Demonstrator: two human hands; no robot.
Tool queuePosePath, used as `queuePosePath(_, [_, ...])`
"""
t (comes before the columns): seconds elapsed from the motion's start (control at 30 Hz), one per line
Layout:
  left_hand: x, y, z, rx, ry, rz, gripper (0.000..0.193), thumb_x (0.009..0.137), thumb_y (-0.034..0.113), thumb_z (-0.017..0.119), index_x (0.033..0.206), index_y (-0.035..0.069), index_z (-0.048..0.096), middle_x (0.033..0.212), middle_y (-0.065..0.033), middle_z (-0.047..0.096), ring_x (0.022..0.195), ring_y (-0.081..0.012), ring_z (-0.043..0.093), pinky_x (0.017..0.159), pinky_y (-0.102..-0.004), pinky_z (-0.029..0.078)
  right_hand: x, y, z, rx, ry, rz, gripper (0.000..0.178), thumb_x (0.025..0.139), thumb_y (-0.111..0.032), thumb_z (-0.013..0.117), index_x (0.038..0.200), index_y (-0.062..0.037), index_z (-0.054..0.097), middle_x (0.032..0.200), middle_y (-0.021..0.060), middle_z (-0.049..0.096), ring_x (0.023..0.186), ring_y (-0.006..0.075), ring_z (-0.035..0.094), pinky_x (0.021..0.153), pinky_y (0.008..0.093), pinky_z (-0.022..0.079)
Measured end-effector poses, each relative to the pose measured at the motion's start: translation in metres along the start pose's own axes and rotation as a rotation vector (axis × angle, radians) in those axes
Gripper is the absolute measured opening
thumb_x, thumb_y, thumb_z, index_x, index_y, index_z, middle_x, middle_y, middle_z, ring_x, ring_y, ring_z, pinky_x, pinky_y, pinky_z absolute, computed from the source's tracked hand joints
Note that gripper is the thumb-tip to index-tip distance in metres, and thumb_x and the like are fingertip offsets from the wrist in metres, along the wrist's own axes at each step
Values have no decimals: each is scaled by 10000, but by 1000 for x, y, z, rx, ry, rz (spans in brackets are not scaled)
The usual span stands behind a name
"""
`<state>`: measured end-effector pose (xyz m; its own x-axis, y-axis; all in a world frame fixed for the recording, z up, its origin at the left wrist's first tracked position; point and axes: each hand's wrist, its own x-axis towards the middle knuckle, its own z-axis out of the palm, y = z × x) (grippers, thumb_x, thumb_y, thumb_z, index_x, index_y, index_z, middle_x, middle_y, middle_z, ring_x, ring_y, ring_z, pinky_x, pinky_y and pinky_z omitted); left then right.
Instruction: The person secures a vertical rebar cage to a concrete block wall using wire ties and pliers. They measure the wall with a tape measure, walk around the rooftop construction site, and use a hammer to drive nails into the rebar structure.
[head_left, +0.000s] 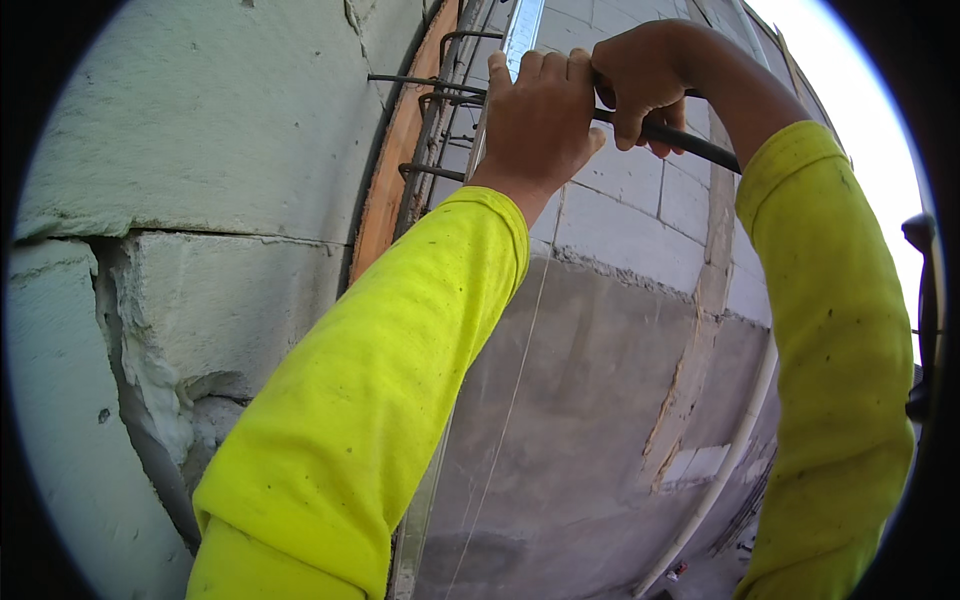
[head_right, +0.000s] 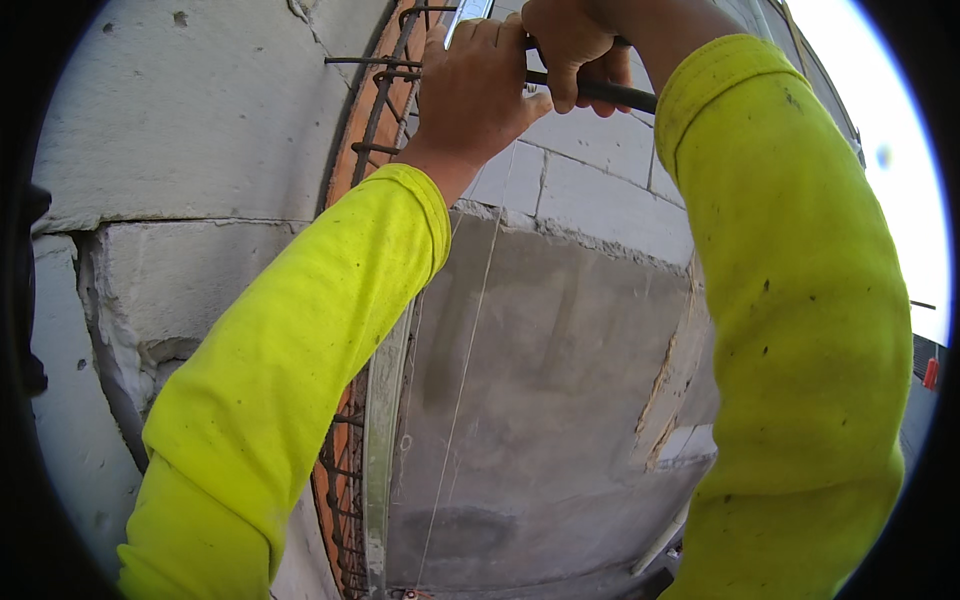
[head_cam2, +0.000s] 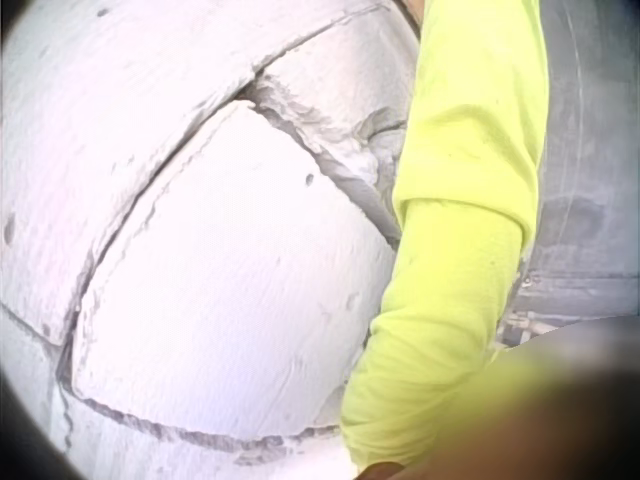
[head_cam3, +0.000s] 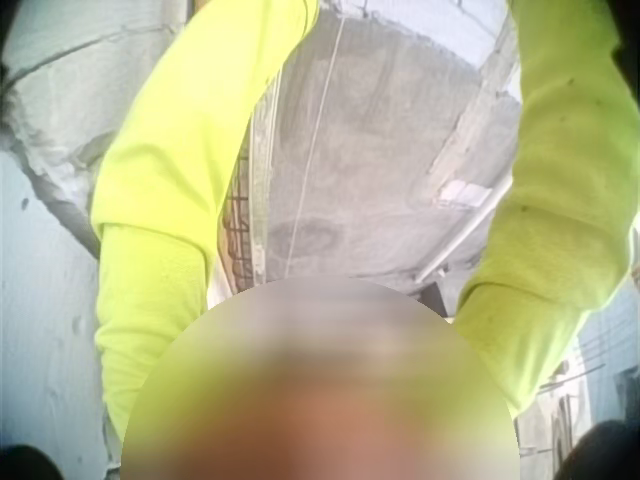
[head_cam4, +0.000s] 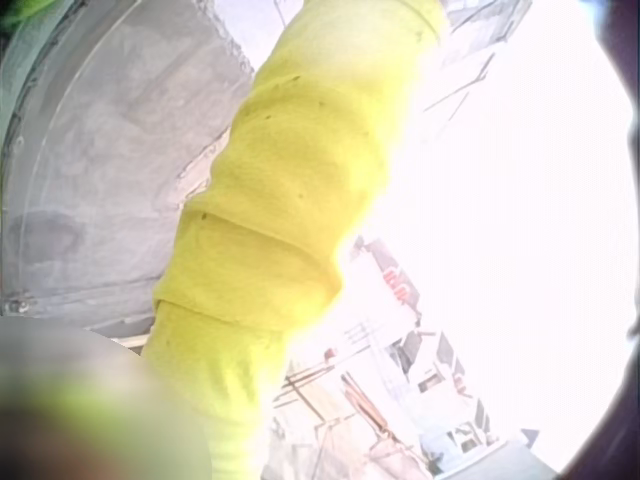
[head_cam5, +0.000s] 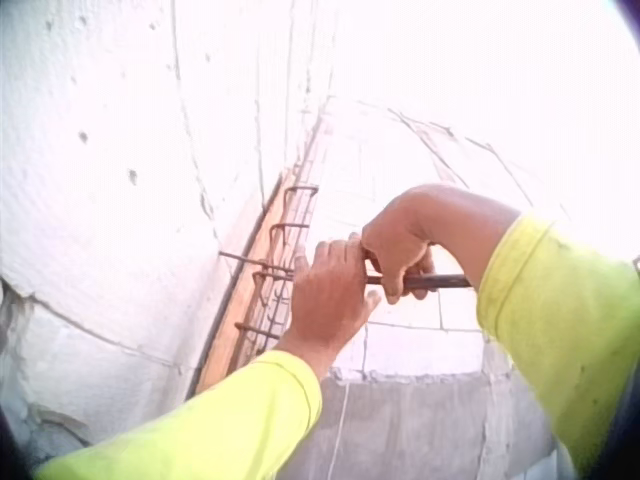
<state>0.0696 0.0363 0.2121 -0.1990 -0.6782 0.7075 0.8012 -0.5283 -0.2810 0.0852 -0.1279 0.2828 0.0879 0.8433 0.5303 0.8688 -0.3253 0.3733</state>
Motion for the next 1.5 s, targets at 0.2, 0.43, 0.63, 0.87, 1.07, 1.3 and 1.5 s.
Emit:
queuePosePath(0.2, [16, -14, 23, 29, -126, 4, 446, 692, 294, 873, 1001, 86, 627, 897, -58, 656, 843, -229, 686, 690, -363, 564, -14, 7, 17, -487, 307, 33, 602, 704, 7, 835, 1219, 39, 523, 1076, 209, 682, 959, 350, 711, 826, 425, 604])
queuePosePath(0.43, [-21, -2, -5, 174, -2, -266, 876, 668, 273, 876, 1350, 12, 392, 1072, -158, 552, 1054, -297, 581, 895, -463, 510, -23, 50, 48, -1054, 965, -272, 515, 840, -74, 683, 1321, -12, 506, 1133, 151, 633, 1071, 287, 617, 922, 418, 462])
queuePosePath(0.63, [-49, -1, -21, 218, -292, -433, 561, 753, 175, 783, 1173, -37, 477, 1033, -189, 579, 883, -287, 682, 677, -379, 597, -30, 38, 36, -894, 820, -252, 419, 788, -22, 623, 1197, 30, 555, 1059, 169, 631, 1054, 323, 605, 943, 456, 411])
queuePosePath(0.87, [-33, -13, -24, 116, -594, -557, 383, 797, 134, 685, 1076, -71, 521, 986, -231, 661, 890, -360, 716, 731, -397, 599, -37, 57, 47, -907, 891, -204, 532, 785, -22, 622, 1306, -17, 516, 1107, 176, 623, 1064, 332, 603, 949, 452, 422])
queuePosePath(1.07, [-22, -18, -31, -19, -683, -662, 405, 768, 136, 608, 1093, -83, 508, 1026, -293, 676, 927, -425, 699, 812, -499, 565, -9, 86, 50, -700, 803, -208, 693, 848, -22, 666, 1480, -88, 390, 1110, 147, 605, 1038, 275, 595, 889, 419, 496])
queuePosePath(1.3, [-18, -16, -33, -18, -717, -714, 493, 782, 133, 652, 1183, -112, 503, 1101, -277, 673, 1013, -368, 700, 862, -440, 562, 2, 113, 45, -593, 796, -324, 663, 830, -20, 673, 1441, -27, 415, 1097, 151, 603, 1054, 292, 596, 917, 448, 495])
queuePosePath(1.5, [-20, -19, -30, -26, -703, -689, 460, 778, 136, 646, 1159, -89, 522, 1089, -260, 676, 1009, -377, 698, 857, -461, 562, 14, 123, 61, -694, 954, -209, 600, 838, -18, 704, 1386, -14, 460, 1102, 152, 617, 1048, 283, 608, 937, 435, 499])
